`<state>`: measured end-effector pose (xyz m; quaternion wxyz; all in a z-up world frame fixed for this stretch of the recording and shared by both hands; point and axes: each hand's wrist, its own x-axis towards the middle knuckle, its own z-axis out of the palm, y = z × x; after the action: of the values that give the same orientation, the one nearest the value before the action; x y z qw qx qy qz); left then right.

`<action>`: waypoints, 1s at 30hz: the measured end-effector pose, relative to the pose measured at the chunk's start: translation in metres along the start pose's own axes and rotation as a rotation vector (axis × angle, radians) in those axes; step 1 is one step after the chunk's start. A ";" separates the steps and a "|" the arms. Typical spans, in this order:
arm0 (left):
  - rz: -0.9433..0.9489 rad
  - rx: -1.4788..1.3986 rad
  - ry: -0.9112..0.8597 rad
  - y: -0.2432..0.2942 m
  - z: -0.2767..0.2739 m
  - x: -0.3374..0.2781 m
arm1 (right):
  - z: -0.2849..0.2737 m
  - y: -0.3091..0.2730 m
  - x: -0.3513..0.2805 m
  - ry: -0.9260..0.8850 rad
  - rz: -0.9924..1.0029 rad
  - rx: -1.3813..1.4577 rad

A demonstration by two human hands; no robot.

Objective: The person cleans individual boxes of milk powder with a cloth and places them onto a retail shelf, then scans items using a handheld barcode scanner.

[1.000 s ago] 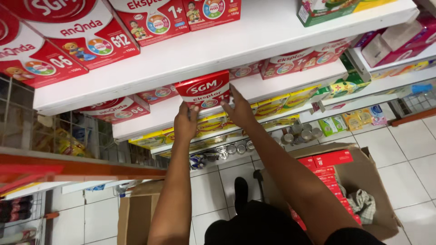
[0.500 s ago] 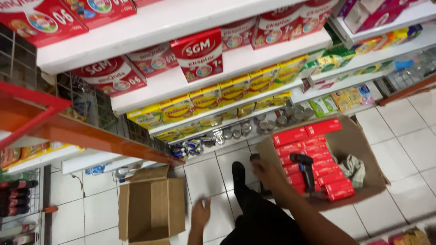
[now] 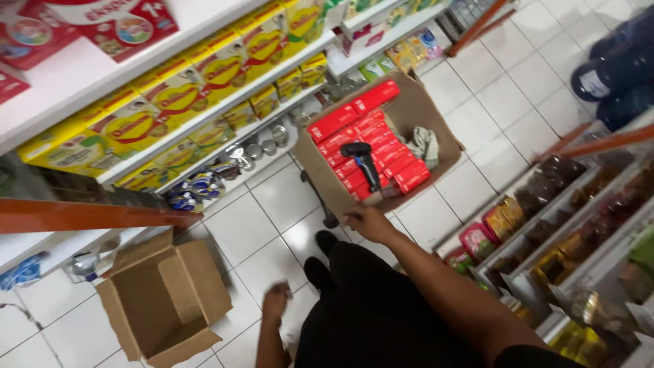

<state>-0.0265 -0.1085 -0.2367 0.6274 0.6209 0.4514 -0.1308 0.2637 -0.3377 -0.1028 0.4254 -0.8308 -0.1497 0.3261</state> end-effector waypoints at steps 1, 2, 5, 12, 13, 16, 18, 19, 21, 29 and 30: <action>-0.010 -0.076 0.035 0.020 -0.002 0.013 | -0.004 0.009 0.000 0.002 0.015 -0.010; 0.023 -0.121 0.057 0.043 -0.004 0.019 | -0.008 0.020 0.002 0.004 0.031 -0.020; 0.026 -0.181 0.106 0.084 -0.008 0.027 | -0.036 0.060 0.011 0.102 -0.127 -0.088; -0.085 -0.087 0.116 0.064 0.030 0.031 | -0.095 0.117 0.049 0.259 0.076 -0.227; -0.054 -0.047 0.162 0.056 0.040 0.024 | -0.097 0.119 0.059 0.229 -0.017 -0.317; 0.115 -0.096 0.268 0.058 0.085 0.022 | -0.102 0.136 0.088 0.141 -0.189 -0.520; 0.255 -0.046 0.341 0.063 0.126 0.005 | -0.091 0.141 0.089 0.083 -0.201 -0.544; 0.329 0.004 0.384 0.072 0.151 -0.002 | -0.093 0.140 0.097 0.067 -0.188 -0.524; 0.492 0.156 0.419 0.111 0.200 -0.008 | -0.096 0.134 0.107 0.027 -0.174 -0.519; 0.578 0.616 0.130 0.257 0.309 0.013 | -0.115 0.107 0.119 -0.170 -0.247 -0.784; 0.534 0.620 0.107 0.257 0.314 0.016 | -0.117 0.106 0.117 -0.233 -0.205 -0.786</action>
<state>0.2951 -0.3337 -0.1345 0.3983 0.8817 0.2456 -0.0607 0.4258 -0.4107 -0.1868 0.0867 -0.8683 -0.3916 0.2918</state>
